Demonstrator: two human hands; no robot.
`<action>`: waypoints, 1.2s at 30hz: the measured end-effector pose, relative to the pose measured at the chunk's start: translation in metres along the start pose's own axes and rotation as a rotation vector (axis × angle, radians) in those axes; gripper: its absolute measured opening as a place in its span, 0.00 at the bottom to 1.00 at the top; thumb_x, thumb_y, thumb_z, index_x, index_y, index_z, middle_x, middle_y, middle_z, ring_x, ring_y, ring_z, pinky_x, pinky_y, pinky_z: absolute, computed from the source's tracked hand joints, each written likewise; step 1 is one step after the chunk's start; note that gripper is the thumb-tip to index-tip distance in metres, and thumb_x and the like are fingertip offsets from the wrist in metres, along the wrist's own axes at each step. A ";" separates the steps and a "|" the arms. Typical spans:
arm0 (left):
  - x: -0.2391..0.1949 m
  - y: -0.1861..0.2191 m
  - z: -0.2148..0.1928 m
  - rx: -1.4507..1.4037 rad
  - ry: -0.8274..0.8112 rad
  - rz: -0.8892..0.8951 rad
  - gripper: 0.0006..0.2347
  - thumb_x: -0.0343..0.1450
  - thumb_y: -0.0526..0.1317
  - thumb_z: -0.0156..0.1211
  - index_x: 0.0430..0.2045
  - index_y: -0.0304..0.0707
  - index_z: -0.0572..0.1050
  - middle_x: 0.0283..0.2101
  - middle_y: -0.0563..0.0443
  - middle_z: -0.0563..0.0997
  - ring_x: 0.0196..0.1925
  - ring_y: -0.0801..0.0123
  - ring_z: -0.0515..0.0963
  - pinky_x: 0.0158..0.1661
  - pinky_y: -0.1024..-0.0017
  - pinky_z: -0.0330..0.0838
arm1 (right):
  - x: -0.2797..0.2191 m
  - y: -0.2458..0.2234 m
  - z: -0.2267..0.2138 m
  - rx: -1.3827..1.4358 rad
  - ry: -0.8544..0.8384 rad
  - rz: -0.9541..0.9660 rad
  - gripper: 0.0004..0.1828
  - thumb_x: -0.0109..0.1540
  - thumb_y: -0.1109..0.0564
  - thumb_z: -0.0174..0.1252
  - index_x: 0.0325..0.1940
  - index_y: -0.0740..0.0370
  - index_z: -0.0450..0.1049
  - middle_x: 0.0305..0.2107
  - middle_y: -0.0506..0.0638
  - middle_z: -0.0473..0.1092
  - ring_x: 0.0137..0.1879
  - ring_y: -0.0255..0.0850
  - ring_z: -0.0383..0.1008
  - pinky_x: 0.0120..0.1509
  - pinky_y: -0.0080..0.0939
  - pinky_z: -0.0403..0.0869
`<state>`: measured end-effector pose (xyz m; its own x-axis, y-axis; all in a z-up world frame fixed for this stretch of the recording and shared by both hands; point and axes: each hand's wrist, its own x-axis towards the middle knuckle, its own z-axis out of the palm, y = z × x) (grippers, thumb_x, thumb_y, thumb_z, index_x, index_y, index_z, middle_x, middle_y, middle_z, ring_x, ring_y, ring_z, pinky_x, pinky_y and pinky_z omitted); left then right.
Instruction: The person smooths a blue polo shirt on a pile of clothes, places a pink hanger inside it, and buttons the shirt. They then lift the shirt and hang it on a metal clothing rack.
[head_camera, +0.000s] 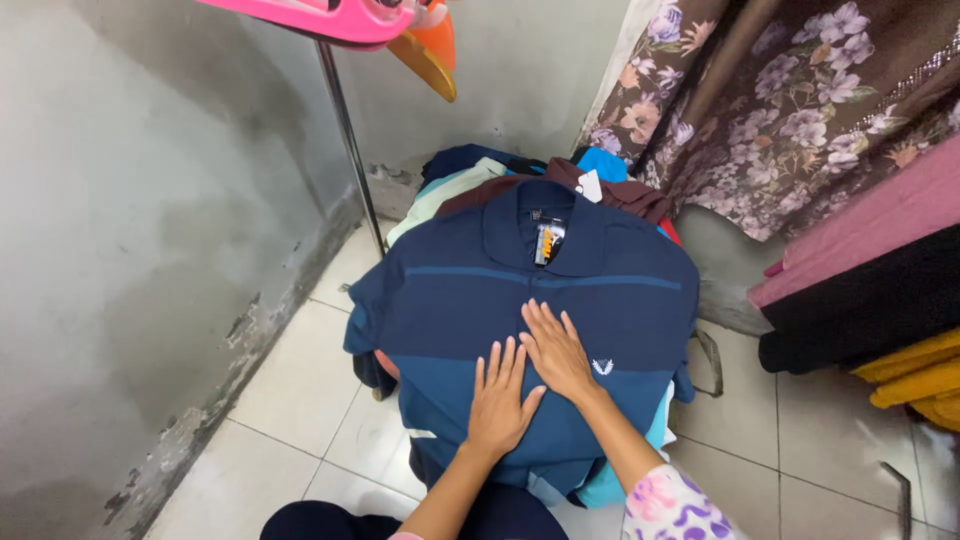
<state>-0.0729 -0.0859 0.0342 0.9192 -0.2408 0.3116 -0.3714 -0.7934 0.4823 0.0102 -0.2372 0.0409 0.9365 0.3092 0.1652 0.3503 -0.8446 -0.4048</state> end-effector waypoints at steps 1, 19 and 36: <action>-0.005 -0.003 -0.002 -0.005 -0.005 -0.004 0.31 0.76 0.54 0.48 0.70 0.29 0.57 0.73 0.37 0.59 0.77 0.47 0.51 0.69 0.47 0.40 | -0.012 -0.009 -0.007 0.000 -0.007 0.004 0.31 0.70 0.43 0.39 0.76 0.58 0.57 0.73 0.50 0.55 0.79 0.45 0.48 0.80 0.53 0.44; 0.025 -0.047 -0.010 0.163 -0.145 0.063 0.29 0.75 0.60 0.47 0.71 0.54 0.59 0.77 0.46 0.54 0.77 0.51 0.52 0.70 0.43 0.42 | -0.050 0.067 -0.013 -0.222 0.056 0.068 0.29 0.70 0.40 0.45 0.77 0.38 0.58 0.75 0.51 0.52 0.79 0.52 0.50 0.78 0.67 0.47; 0.090 -0.075 -0.015 0.165 0.026 -0.115 0.29 0.77 0.58 0.45 0.73 0.50 0.57 0.77 0.37 0.53 0.78 0.44 0.51 0.69 0.40 0.47 | 0.032 0.032 0.005 -0.223 -0.011 0.048 0.35 0.71 0.34 0.39 0.81 0.44 0.48 0.76 0.57 0.47 0.81 0.49 0.45 0.81 0.60 0.41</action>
<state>0.0362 -0.0394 0.0384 0.9499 -0.1303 0.2842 -0.2355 -0.8961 0.3763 0.0513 -0.2519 0.0288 0.9527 0.2698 0.1398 0.2942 -0.9340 -0.2025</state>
